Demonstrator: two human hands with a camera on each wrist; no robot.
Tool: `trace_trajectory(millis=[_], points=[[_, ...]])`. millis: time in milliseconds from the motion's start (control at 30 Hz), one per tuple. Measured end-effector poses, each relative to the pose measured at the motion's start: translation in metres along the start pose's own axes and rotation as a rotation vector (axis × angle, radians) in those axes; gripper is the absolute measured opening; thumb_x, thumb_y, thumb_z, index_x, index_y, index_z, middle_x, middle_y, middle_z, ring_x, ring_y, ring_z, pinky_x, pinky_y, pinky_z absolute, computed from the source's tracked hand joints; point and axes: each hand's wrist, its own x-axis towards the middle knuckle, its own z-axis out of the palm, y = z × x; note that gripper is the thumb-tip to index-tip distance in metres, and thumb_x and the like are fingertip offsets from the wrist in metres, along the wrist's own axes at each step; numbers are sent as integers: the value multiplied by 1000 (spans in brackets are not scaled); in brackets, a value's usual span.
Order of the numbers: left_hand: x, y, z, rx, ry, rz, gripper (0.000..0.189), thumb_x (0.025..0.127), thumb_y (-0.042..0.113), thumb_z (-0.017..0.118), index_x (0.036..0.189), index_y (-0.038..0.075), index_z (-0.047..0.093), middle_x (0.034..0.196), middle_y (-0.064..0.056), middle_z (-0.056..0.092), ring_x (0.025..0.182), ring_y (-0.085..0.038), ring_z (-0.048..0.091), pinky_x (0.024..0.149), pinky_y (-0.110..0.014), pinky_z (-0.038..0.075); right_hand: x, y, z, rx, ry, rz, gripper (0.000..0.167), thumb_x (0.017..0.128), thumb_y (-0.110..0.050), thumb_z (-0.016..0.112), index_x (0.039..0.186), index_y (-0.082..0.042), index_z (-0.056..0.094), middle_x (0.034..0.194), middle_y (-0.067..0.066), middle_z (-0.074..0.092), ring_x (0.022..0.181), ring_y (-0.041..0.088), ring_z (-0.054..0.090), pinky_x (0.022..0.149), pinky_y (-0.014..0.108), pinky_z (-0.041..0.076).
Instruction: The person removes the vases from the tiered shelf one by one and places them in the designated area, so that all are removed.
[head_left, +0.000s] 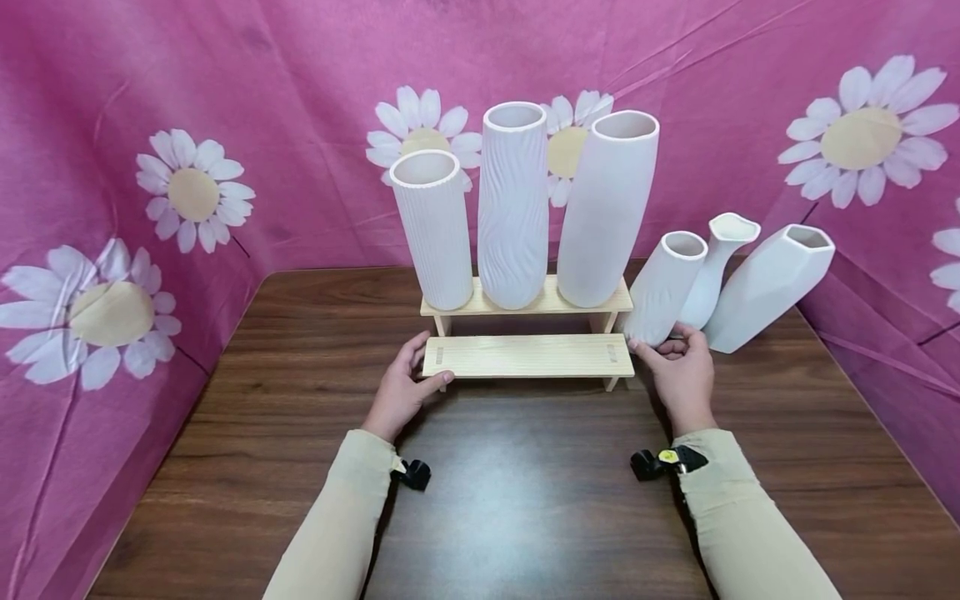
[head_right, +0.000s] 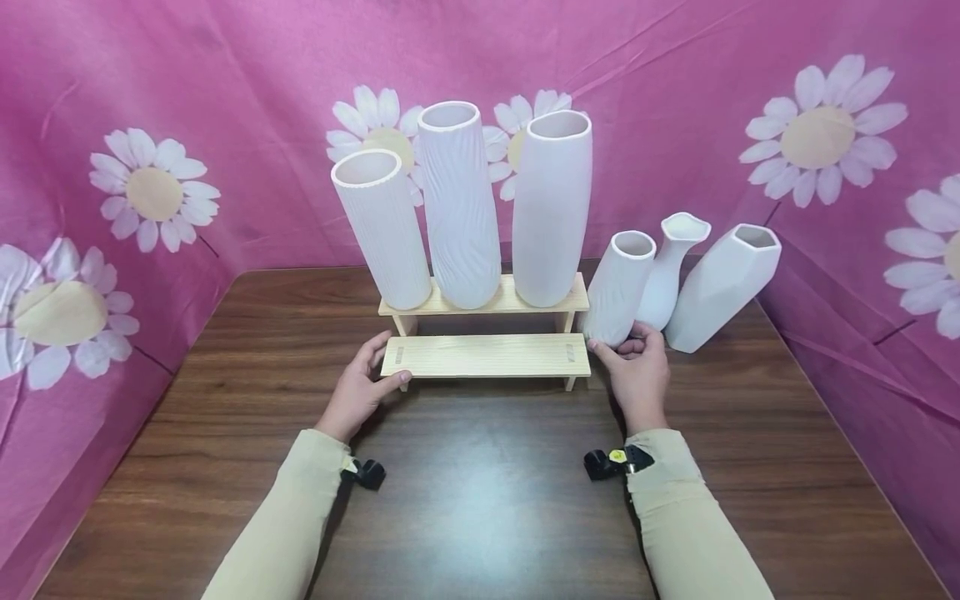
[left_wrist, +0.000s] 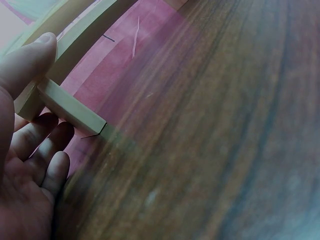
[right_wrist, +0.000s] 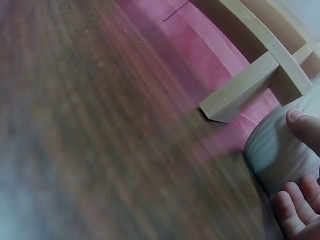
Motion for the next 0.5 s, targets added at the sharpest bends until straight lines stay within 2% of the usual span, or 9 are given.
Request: trace_trajectory(millis=[300, 500], points=[[0, 0, 0, -2, 4, 2, 83, 84, 5, 81, 154, 4, 34, 142, -15, 57, 120, -25, 57, 92, -18, 47, 5, -1, 5, -8, -2, 26, 70, 84, -34, 82, 139, -6, 49, 97, 1, 55, 78, 2, 51, 66, 14, 41], [0, 0, 0, 17, 0, 6, 82, 86, 6, 80, 154, 3, 34, 144, -16, 55, 123, -26, 56, 95, -19, 45, 8, -2, 7, 13, -9, 25, 66, 86, -29, 80, 139, -4, 50, 96, 1, 56, 77, -1, 52, 66, 12, 42]])
